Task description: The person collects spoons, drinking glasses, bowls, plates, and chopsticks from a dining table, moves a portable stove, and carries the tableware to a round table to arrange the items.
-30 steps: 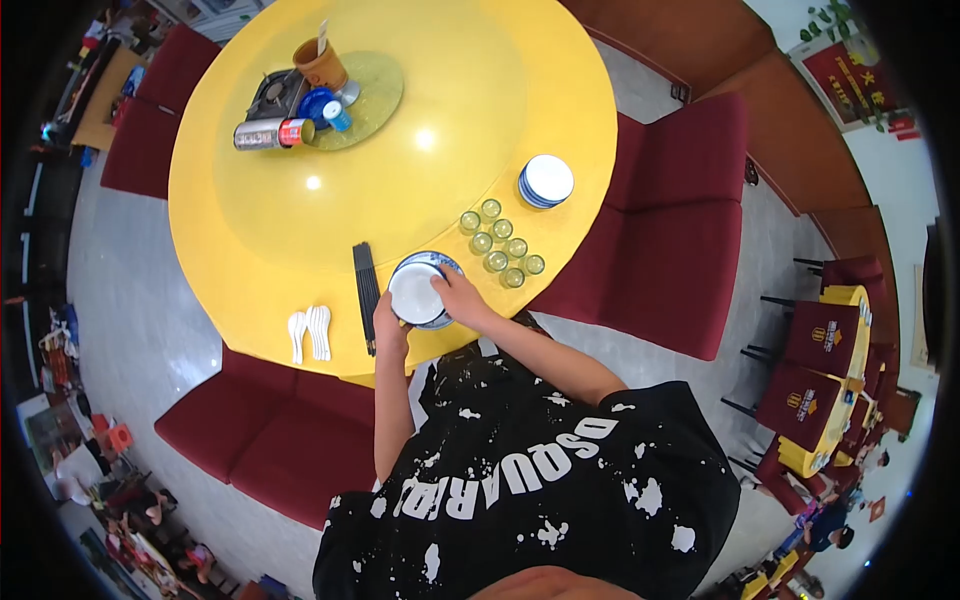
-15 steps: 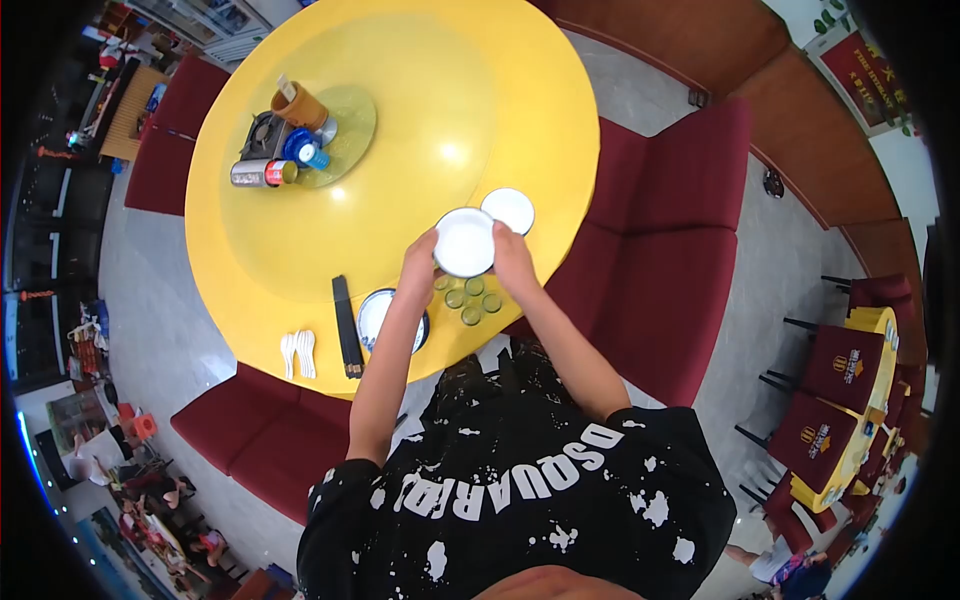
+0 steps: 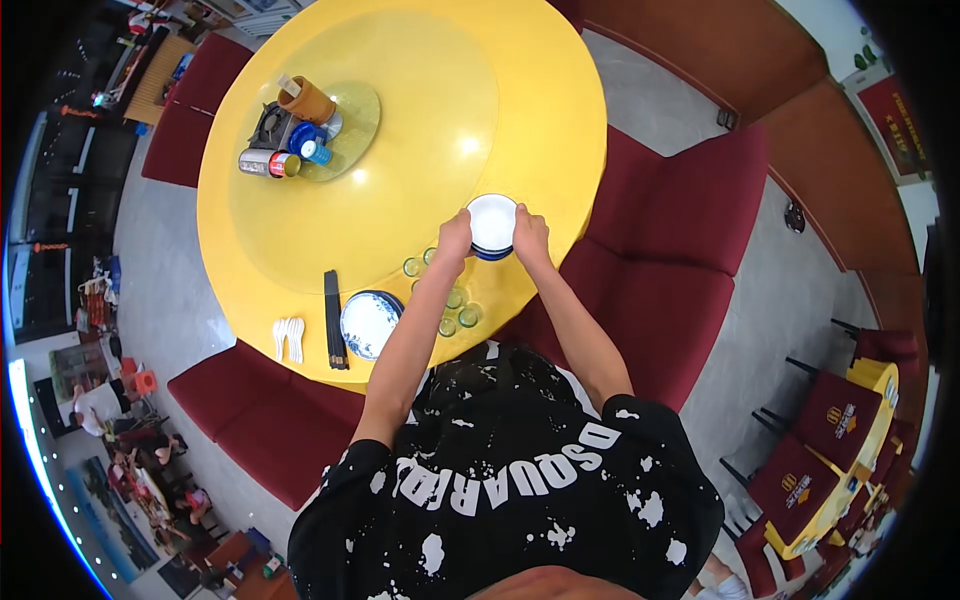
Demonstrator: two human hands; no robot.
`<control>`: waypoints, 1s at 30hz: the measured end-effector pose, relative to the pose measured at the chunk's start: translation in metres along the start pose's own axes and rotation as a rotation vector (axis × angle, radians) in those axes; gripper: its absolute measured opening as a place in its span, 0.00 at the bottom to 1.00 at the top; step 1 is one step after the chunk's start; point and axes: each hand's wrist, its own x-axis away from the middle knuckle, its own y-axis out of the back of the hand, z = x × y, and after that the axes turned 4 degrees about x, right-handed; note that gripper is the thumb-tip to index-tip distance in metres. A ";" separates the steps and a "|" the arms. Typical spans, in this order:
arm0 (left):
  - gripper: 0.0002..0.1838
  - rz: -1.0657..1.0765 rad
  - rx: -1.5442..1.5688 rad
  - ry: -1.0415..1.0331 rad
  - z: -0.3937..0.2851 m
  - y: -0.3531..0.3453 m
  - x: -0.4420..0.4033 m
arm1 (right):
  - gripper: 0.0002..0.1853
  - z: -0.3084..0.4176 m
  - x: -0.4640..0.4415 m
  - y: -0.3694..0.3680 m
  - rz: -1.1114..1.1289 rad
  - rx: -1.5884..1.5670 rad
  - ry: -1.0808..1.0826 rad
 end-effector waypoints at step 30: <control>0.17 -0.218 -0.223 -0.414 0.015 0.006 0.015 | 0.19 -0.014 0.012 0.019 -0.086 -0.123 0.125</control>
